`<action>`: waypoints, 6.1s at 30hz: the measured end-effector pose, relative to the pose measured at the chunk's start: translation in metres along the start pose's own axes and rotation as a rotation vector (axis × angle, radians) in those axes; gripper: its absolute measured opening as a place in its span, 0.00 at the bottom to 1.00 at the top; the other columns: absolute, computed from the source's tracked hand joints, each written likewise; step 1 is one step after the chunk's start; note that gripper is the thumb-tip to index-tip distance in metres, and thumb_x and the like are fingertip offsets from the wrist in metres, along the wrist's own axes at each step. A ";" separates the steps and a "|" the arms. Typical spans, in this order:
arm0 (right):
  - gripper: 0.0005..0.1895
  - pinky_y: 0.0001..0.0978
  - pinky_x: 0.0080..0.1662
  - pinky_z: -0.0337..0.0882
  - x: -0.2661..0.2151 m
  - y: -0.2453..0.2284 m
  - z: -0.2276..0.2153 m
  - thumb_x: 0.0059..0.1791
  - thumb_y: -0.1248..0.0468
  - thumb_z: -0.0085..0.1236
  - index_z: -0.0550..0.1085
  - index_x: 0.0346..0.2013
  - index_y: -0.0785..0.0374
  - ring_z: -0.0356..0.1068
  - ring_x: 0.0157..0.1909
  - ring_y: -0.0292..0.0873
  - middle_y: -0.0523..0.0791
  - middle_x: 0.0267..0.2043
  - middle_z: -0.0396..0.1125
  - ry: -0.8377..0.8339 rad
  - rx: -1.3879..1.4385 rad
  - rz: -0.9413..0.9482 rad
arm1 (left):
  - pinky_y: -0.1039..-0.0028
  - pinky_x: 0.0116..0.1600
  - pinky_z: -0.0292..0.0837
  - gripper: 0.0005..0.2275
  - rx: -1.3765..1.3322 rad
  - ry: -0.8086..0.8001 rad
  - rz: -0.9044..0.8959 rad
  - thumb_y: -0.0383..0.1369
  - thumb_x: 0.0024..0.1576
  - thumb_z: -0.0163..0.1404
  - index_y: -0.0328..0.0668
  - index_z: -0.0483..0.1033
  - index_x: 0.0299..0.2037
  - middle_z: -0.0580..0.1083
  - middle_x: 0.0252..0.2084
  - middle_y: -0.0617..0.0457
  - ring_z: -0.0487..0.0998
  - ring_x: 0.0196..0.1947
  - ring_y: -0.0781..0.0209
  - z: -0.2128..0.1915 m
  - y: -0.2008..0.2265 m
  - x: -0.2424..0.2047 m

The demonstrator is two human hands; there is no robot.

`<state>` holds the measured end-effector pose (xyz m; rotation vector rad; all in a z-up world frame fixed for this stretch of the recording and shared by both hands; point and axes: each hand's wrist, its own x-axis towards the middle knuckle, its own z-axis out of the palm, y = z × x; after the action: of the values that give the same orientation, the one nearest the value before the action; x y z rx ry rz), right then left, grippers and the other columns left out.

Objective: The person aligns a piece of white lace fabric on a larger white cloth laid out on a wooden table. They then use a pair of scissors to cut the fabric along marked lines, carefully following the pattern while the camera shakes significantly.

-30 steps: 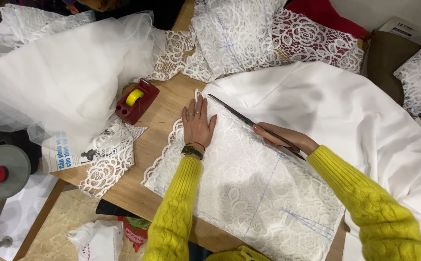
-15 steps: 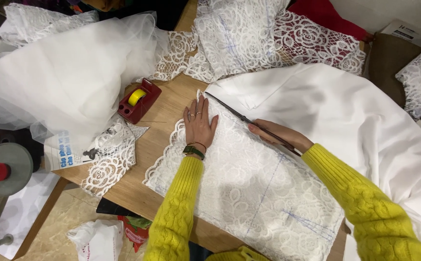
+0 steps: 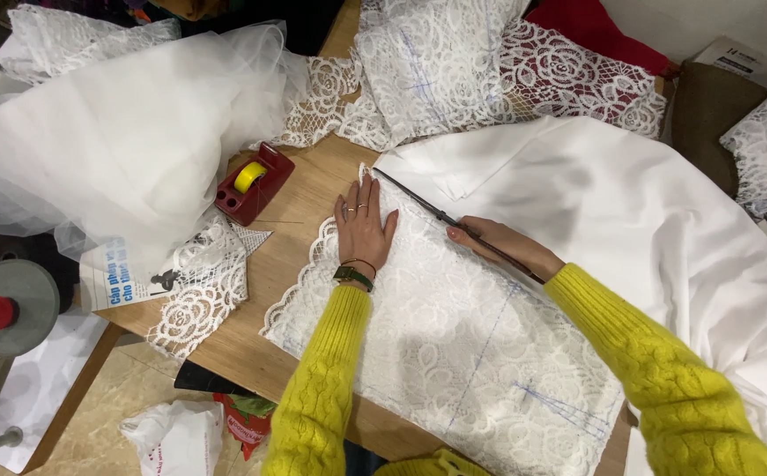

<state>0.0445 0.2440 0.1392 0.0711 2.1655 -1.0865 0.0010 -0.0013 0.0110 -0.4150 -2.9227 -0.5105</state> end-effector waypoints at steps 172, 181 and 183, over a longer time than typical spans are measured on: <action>0.23 0.42 0.39 0.62 0.037 -0.115 0.579 0.57 0.43 0.41 0.69 0.44 0.60 0.62 0.34 0.46 0.45 0.40 0.66 -0.498 2.040 -0.904 | 0.60 0.46 0.68 0.09 -0.440 -0.388 -0.031 0.50 0.51 0.54 0.64 0.84 0.31 0.79 0.30 0.58 0.80 0.41 0.45 -0.118 -0.208 -0.175; 0.23 0.40 0.40 0.62 0.052 -0.118 0.567 0.56 0.41 0.40 0.70 0.43 0.57 0.63 0.31 0.43 0.45 0.33 0.68 -0.676 1.954 -0.989 | 0.59 0.48 0.67 0.12 -0.457 -0.378 -0.029 0.52 0.52 0.52 0.61 0.83 0.32 0.79 0.31 0.56 0.80 0.42 0.45 -0.129 -0.205 -0.177; 0.23 0.40 0.40 0.62 0.048 -0.120 0.565 0.56 0.41 0.41 0.70 0.43 0.57 0.63 0.31 0.43 0.45 0.33 0.68 -0.665 1.949 -0.970 | 0.59 0.49 0.68 0.14 -0.456 -0.385 -0.033 0.54 0.53 0.51 0.61 0.83 0.33 0.79 0.32 0.56 0.80 0.44 0.45 -0.131 -0.204 -0.178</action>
<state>0.2865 -0.2531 -0.0341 -0.4234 -0.1633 -2.7314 0.1227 -0.2754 0.0364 -0.5731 -3.1581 -1.2392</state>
